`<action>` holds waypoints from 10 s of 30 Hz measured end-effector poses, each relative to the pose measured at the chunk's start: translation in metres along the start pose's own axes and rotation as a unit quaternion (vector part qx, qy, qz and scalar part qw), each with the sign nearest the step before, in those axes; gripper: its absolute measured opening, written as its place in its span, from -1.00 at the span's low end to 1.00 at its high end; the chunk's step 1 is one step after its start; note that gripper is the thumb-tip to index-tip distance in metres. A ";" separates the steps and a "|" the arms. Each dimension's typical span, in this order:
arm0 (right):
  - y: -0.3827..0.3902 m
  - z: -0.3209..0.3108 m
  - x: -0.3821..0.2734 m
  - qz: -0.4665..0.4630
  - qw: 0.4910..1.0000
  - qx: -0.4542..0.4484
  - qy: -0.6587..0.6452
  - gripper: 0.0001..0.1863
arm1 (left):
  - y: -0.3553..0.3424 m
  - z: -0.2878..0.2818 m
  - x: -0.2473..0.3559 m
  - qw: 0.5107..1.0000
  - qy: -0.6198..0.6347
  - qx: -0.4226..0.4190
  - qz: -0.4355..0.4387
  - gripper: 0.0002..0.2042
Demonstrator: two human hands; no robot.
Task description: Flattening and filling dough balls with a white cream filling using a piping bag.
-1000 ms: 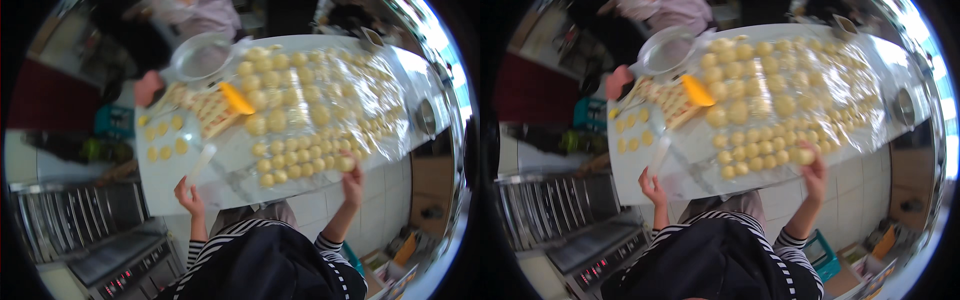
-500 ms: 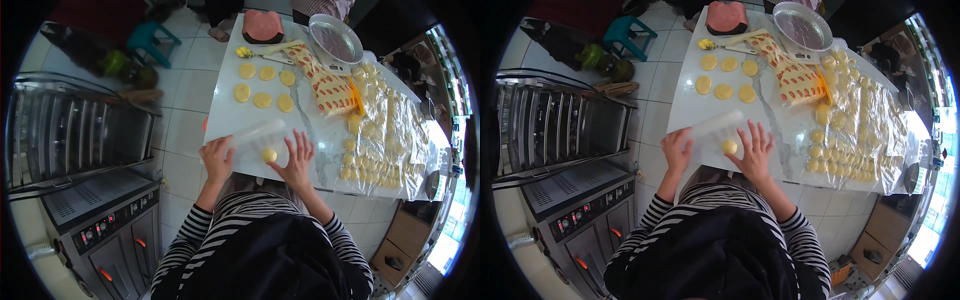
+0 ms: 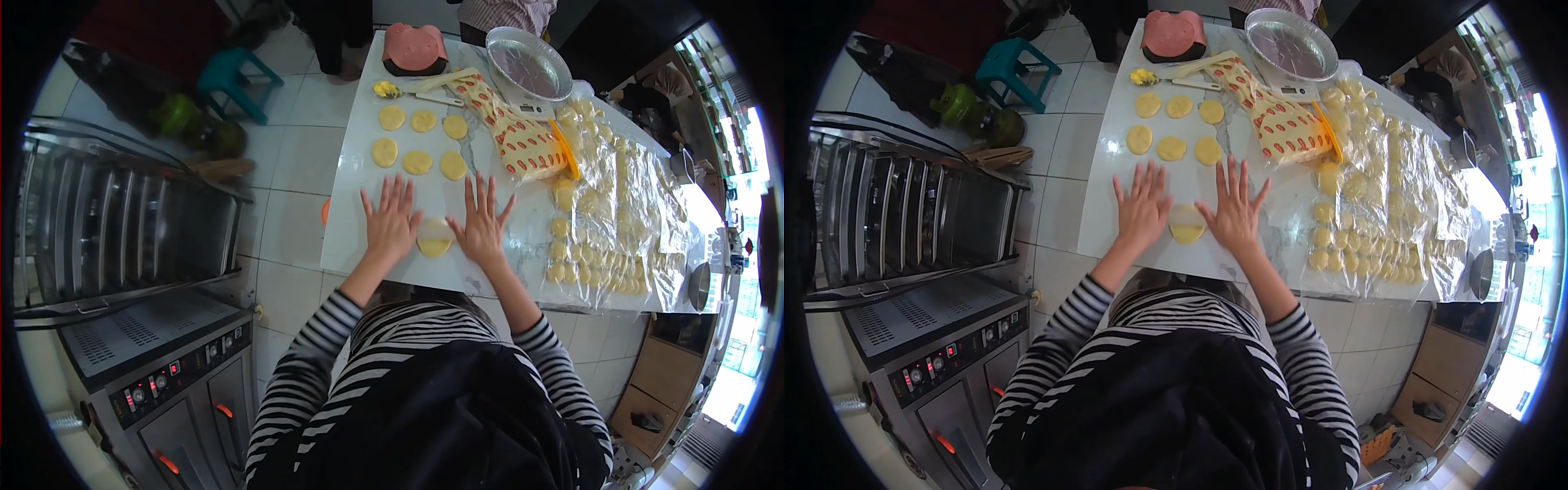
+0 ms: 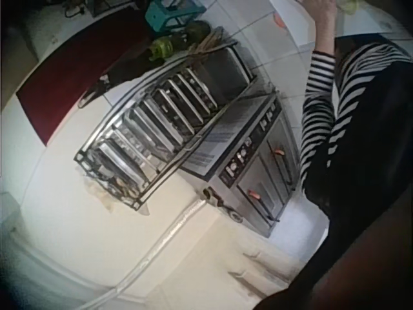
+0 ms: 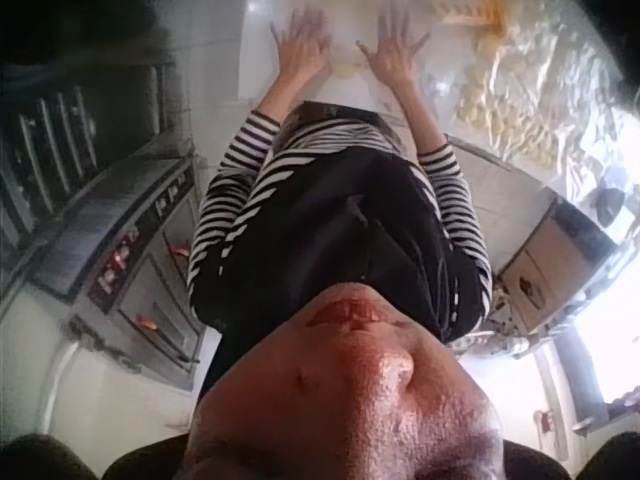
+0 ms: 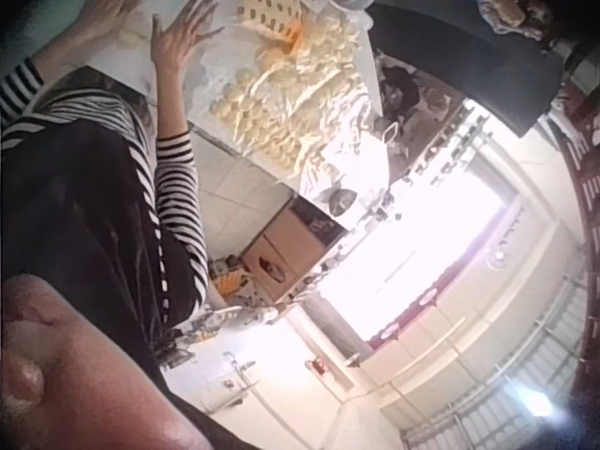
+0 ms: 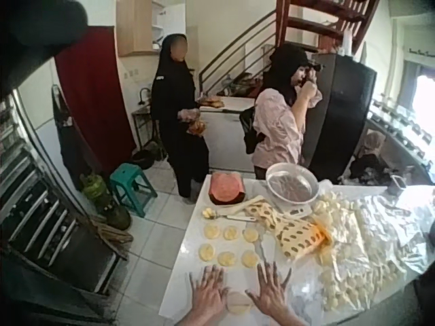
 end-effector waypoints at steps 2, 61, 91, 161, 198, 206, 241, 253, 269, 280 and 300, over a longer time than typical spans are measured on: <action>-0.013 0.005 0.004 0.005 1.000 0.019 0.003 -0.20 | -0.026 0.002 -0.006 0.999 -0.019 0.034 -0.029 -0.43; 0.013 -0.068 0.092 0.077 0.898 0.107 -0.420 -0.51 | 0.040 -0.028 -0.075 0.823 0.355 0.417 -0.154 -0.65; 0.315 -0.107 0.443 0.160 0.267 0.628 -0.713 -0.63 | 0.011 -0.017 0.128 0.805 0.466 0.326 -0.167 -0.60; -0.162 -0.027 -0.098 -0.095 0.910 -0.034 -0.402 -0.60 | 0.180 -0.090 -0.114 0.914 0.005 0.377 -0.150 -0.75; 0.302 -0.051 0.476 0.590 0.630 0.237 -0.445 -0.66 | -0.003 -0.023 0.168 0.901 0.356 0.249 0.017 -0.72; 0.274 -0.040 0.499 0.579 0.737 0.238 -0.255 -0.50 | 0.009 -0.028 0.189 0.931 0.281 0.232 0.030 -0.72; 0.039 -0.032 -0.021 -0.080 0.988 0.006 -0.129 -0.43 | 0.077 -0.058 -0.028 0.974 0.205 0.085 0.035 -0.63; -0.026 0.004 -0.017 0.009 0.998 0.040 -0.038 -0.17 | -0.014 -0.008 -0.055 0.999 0.020 0.013 -0.032 -0.39; -0.001 0.006 -0.019 -0.049 0.913 -0.081 -0.397 -0.55 | 0.136 -0.003 -0.036 0.977 0.131 0.167 0.017 -0.68; -0.031 -0.013 -0.058 -0.140 0.884 -0.279 -0.348 -0.85 | 0.218 -0.055 -0.110 0.915 -0.006 0.330 -0.231 -0.71; -0.053 0.046 -0.129 -0.258 0.933 -0.133 -0.212 -0.35 | 0.144 -0.052 -0.127 0.875 0.126 0.419 -0.207 -0.70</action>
Point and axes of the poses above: each hand's wrist, its own y-axis away from the middle knuckle, its own z-axis out of the palm, x = y × z, the point moved 3 cm from there along -y, towards the middle knuckle, and after that the axes turned 2 degrees about z, right-handed, at the moved point
